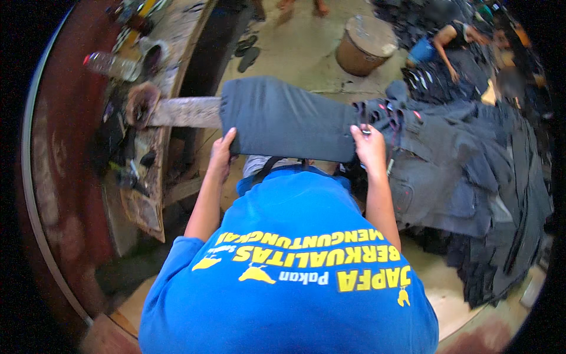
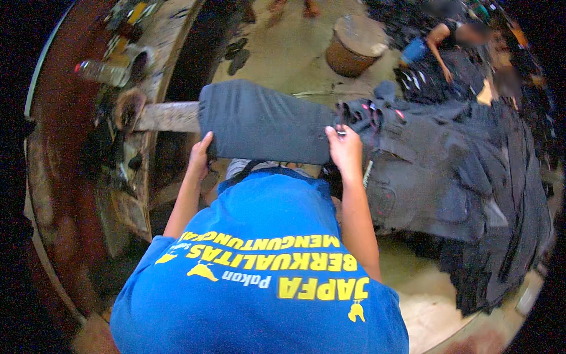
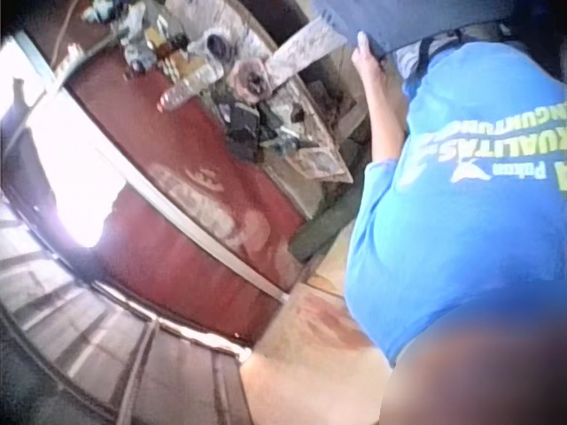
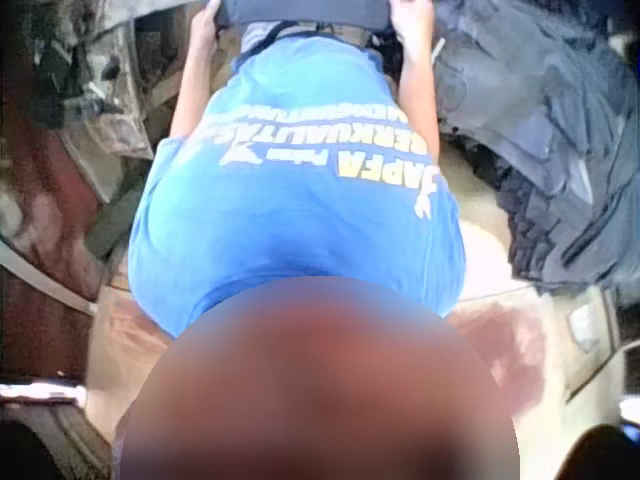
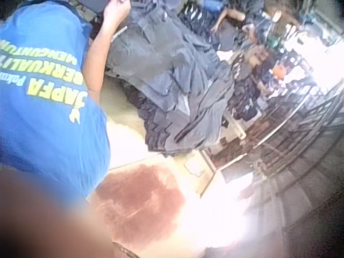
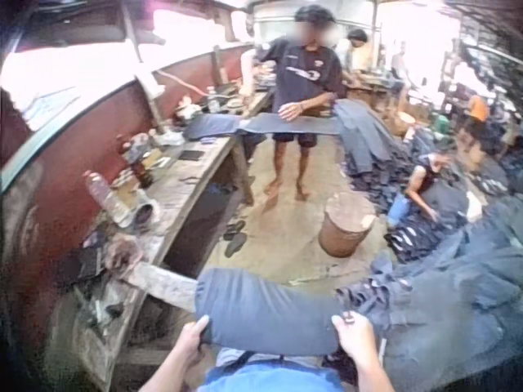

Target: The person picks up a dark fabric piece and uses a marker to draw lines on it. They then place the marked fabric on a pile and repeat the process with another piece.

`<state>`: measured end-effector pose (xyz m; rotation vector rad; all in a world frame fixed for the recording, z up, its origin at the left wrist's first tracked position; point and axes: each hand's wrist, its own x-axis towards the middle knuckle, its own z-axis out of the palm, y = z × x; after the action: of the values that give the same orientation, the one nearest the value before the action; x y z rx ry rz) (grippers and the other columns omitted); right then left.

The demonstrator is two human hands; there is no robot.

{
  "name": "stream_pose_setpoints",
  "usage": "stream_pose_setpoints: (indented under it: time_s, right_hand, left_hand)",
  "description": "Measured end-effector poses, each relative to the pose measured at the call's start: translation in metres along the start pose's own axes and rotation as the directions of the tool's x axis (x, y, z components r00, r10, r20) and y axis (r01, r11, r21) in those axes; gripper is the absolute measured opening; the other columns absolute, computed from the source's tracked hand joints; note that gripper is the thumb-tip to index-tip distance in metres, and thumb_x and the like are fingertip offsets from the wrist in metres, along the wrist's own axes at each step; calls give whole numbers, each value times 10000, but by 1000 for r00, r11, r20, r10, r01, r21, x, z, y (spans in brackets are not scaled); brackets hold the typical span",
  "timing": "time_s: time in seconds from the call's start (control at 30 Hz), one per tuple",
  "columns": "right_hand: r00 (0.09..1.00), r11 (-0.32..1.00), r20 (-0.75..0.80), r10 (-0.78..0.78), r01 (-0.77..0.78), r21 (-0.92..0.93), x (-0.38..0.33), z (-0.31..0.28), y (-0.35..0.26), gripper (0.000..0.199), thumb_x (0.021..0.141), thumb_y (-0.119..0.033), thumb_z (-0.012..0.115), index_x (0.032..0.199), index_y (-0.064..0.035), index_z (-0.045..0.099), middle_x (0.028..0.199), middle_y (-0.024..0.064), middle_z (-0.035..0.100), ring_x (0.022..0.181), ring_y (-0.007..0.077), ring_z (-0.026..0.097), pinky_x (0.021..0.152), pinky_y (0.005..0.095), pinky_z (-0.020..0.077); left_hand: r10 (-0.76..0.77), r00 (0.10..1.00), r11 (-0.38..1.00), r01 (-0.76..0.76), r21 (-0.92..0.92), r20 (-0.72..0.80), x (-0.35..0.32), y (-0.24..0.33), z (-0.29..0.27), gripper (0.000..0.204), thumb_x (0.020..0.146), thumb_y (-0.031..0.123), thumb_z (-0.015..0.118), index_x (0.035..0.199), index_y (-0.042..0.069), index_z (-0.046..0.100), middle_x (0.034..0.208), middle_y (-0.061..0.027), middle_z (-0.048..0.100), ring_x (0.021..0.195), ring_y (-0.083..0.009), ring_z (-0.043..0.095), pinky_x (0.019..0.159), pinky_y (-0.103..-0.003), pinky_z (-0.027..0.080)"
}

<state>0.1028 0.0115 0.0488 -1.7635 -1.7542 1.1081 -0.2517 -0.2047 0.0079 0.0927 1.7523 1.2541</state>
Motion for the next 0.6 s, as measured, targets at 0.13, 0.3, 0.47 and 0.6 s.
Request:
stream_pose_setpoints:
  time_s: [0.13,0.3,0.47,0.6]
  right_hand:
    - [997,999,63,38,-35,-36,2,3,5,447,913,-336,767,1098,63,684,894,121,734,802,194,687,769,337,536]
    - [991,997,123,56,-49,-60,1,-2,-5,356,939,-338,740,955,15,692,753,66,673,688,181,613,675,349,490]
    - [992,987,121,25,-5,-160,-5,-5,-20,404,943,-399,713,915,3,684,715,101,668,691,221,643,694,396,496]
    - [970,980,174,171,-149,-133,-9,-3,-20,413,940,-409,712,908,2,682,693,103,668,645,217,653,661,393,507]
  left_hand:
    - [64,998,998,-64,-4,4,11,4,-11,435,937,499,712,955,65,742,787,19,678,605,-77,561,548,-258,401]
    - [64,998,998,-63,18,-17,21,8,-13,485,932,467,732,949,-17,763,866,-36,734,718,-114,653,677,-270,500]
    - [106,994,994,-106,2,-29,16,1,-15,473,922,437,753,914,-35,770,880,-56,747,767,-118,671,746,-259,511]
    - [69,997,998,-69,7,-21,13,-6,-23,483,919,444,756,929,-38,776,876,-57,748,759,-118,669,732,-257,512]
